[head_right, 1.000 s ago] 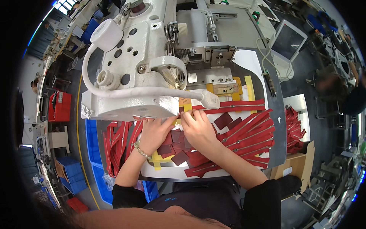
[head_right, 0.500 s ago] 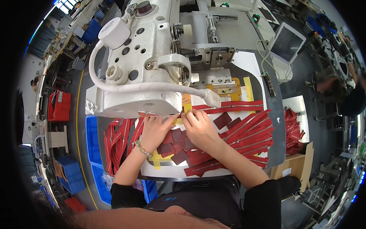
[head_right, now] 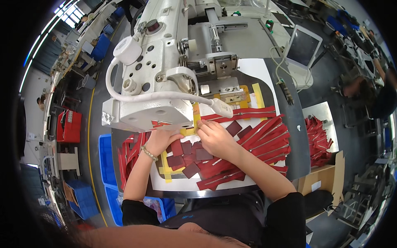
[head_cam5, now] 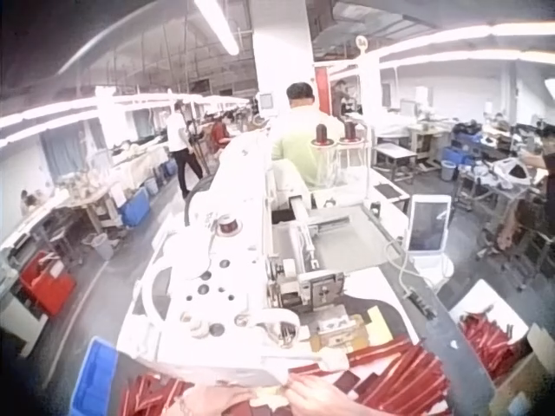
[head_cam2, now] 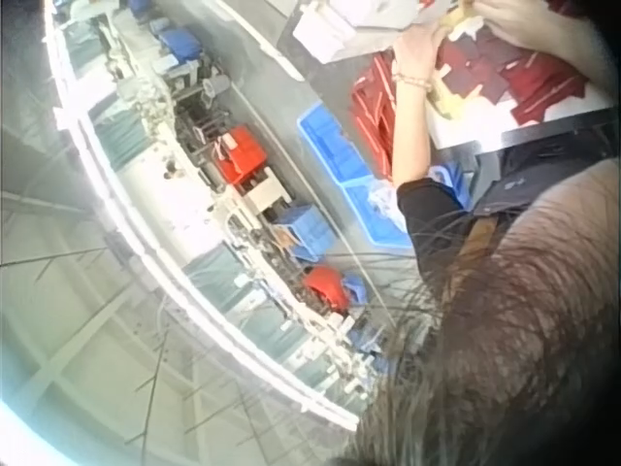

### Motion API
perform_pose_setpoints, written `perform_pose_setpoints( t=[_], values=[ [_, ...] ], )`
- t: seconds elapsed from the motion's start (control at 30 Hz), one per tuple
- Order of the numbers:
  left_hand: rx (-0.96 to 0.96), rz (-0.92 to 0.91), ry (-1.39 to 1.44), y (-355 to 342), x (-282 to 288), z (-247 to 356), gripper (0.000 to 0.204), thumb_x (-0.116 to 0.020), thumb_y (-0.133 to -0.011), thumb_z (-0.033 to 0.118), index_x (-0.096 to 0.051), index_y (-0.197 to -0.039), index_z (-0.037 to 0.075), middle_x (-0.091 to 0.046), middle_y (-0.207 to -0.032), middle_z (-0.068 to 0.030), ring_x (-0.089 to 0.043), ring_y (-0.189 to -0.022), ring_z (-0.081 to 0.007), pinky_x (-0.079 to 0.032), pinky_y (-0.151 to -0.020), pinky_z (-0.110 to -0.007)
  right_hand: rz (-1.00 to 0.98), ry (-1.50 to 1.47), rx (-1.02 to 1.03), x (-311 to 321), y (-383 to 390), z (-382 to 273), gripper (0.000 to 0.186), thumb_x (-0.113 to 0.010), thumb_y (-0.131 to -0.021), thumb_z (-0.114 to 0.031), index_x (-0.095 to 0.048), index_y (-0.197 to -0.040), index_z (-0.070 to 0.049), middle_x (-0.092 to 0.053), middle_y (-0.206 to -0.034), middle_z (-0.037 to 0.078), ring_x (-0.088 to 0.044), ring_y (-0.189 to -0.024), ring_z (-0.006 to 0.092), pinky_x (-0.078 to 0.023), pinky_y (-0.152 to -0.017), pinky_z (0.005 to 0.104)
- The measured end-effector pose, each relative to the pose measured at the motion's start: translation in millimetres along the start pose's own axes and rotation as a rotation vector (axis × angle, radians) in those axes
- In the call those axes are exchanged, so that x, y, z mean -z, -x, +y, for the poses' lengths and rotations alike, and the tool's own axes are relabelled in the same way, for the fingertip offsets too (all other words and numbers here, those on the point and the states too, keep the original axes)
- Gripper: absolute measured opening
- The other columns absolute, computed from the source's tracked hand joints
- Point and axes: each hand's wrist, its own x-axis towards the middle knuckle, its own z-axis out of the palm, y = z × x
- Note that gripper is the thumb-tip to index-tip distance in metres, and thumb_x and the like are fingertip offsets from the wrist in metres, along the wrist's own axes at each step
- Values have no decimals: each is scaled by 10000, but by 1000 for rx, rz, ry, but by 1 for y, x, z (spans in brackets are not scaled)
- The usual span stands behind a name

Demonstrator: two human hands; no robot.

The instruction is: Sewing small rectangular leather patches onto a base material using an industrial sewing machine.

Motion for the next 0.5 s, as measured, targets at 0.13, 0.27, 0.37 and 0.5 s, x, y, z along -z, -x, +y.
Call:
perform_pose_setpoints(
  t=[0.13,0.27,0.37,0.5],
  values=[
    [15,4,-29,-9,7,-1,475,-635,-794,553,-698,-1000,129,-685,-903,-90,-649,-838,-256,-495,-737,-339,16,34,2,-6,4,8,235,-607,-717,-51,-571,-939,17,-593,-1114,174,-580,-1058,299,-451,-912,384],
    [-171,112,123,-30,1,-27,465,-773,-712,446,-698,-1034,120,-694,-988,-64,-651,-856,-218,-512,-769,-364,2,46,-4,-2,-4,10,229,-618,-714,-62,-560,-924,7,-591,-1117,173,-578,-1060,301,-456,-906,385],
    [-205,102,230,-43,8,-19,480,-792,-700,430,-689,-1049,119,-695,-1013,-50,-647,-904,-213,-515,-788,-360,0,33,-20,-1,-1,17,227,-628,-720,-72,-559,-925,-3,-590,-1120,165,-579,-1056,298,-461,-898,382],
    [-176,-20,741,-49,-17,-44,537,-631,-887,321,-449,-1307,40,-596,-1212,-170,-621,-1025,-293,-572,-769,-369,40,21,1,-2,-2,19,228,-651,-732,-106,-563,-924,-20,-599,-1111,140,-586,-1032,283,-477,-870,369]
  ],
)
